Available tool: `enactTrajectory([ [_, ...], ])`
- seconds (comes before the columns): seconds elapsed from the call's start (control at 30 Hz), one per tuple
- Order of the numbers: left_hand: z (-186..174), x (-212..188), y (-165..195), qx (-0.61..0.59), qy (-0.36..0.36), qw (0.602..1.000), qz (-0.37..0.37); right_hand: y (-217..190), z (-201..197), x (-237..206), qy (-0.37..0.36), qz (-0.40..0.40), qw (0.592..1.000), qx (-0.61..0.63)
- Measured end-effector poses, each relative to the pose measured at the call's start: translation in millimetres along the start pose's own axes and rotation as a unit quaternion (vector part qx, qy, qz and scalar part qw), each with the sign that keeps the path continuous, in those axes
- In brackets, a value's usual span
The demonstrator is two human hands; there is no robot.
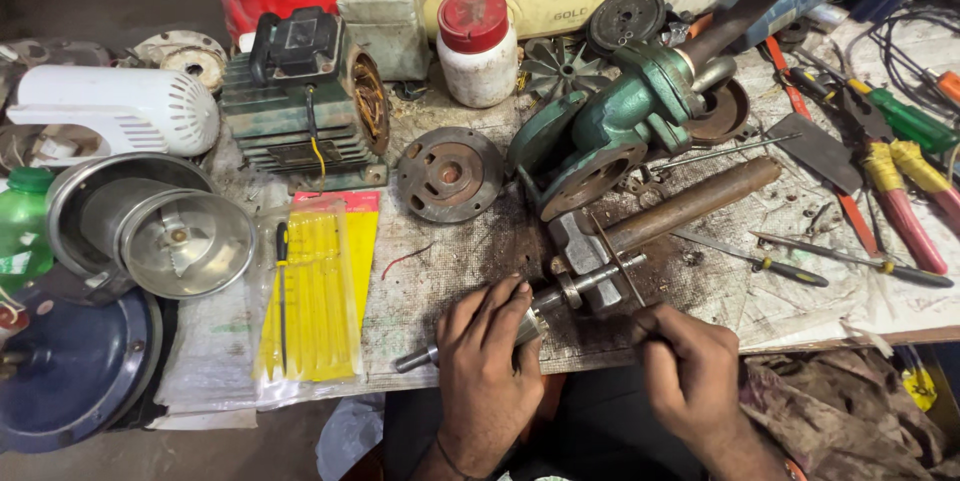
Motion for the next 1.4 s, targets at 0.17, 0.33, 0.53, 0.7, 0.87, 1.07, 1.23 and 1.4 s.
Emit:
enactTrajectory([
  [0.17, 5, -3, -2, 0.001, 0.002, 1.000, -0.005, -9, -15, -8, -0.023, 0.007, 1.000, 0.010],
  [0.33, 4, -4, 3, 0.025, 0.009, 0.999, 0.024, -5, -14, -3, -0.022, 0.010, 1.000, 0.010],
  [0.53, 0, -4, 10, 0.055, -0.034, 0.997, 0.044, -6, 4, 11, -0.004, -0.039, 0.999, 0.006],
  [0.7, 7, -3, 4, 0.066, -0.079, 0.995, 0.004, -6, -5, -1, -0.014, -0.006, 1.000, 0.007],
  [0.87, 6, 3, -4, 0.012, -0.081, 0.997, -0.011, -3, -13, -7, -0.020, 0.001, 1.000, 0.006],
  [1.07, 0, 12, -3, 0.006, -0.073, 0.997, 0.013, -5, 1, 12, 0.000, -0.039, 0.999, -0.001],
  [1.23, 2, 24, -10, 0.039, -0.128, 0.991, -0.005, -7, -2, 1, -0.010, -0.008, 1.000, -0.013],
  [1.4, 4, 34, -10, 0.025, -0.136, 0.988, 0.064, -11, -11, -9, -0.014, -0.009, 1.000, 0.004],
])
Point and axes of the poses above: each hand's wrist, its own x-axis towards the middle knuckle, its own z-axis out of the palm, y = z × x, the point moved 7 cm from there along x, towards the middle knuckle, and after that the axes turned 7 degrees about y, right-handed, at the moved point
